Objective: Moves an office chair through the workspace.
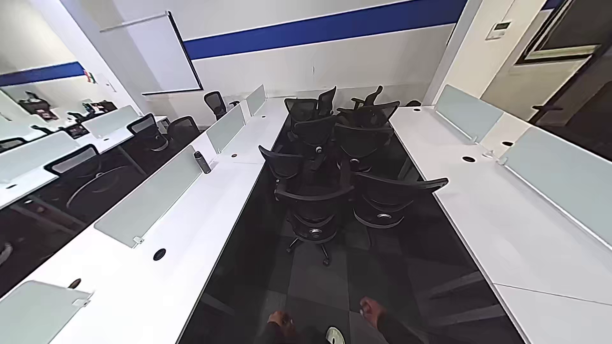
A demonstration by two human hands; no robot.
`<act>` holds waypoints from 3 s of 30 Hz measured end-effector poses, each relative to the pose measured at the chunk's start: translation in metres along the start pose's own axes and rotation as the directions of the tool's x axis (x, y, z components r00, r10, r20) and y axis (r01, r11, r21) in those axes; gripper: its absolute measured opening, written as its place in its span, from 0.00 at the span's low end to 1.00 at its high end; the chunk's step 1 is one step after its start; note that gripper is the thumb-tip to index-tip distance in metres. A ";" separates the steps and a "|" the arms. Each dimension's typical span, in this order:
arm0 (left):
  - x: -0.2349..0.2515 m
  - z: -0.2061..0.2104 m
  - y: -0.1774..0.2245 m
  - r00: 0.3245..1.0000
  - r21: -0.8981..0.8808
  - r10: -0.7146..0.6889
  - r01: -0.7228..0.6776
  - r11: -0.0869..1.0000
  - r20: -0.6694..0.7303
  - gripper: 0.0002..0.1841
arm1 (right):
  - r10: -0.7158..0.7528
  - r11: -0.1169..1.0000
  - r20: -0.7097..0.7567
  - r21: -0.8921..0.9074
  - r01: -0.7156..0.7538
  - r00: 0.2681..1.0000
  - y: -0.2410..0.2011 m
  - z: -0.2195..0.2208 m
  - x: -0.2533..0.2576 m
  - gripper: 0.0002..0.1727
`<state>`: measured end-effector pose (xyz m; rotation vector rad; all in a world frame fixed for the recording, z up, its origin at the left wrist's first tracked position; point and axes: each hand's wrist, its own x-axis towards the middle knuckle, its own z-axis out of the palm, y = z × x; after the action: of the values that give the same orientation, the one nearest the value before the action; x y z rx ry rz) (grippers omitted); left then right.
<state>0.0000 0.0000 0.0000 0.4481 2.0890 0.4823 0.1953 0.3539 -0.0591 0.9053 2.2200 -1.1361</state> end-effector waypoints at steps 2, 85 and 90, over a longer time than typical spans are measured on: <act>0.020 -0.016 0.022 1.000 -0.043 0.016 -0.017 0.999 -0.016 0.22 | -0.058 0.998 -0.032 -0.004 0.058 0.998 -0.041 -0.048 0.027 0.26; 0.186 -0.172 0.235 0.966 0.734 0.084 0.126 0.667 -0.243 0.24 | -0.381 0.658 -0.058 -0.719 0.226 0.923 -0.195 -0.224 0.130 0.38; 0.174 -0.168 0.223 0.971 0.721 0.107 0.084 0.688 -0.215 0.22 | -0.365 0.667 -0.092 -0.720 0.191 0.927 -0.194 -0.209 0.117 0.38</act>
<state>-0.2029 0.2480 0.0730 0.8969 2.4713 -0.3601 -0.0500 0.4833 0.0750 0.3703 2.7330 -0.1920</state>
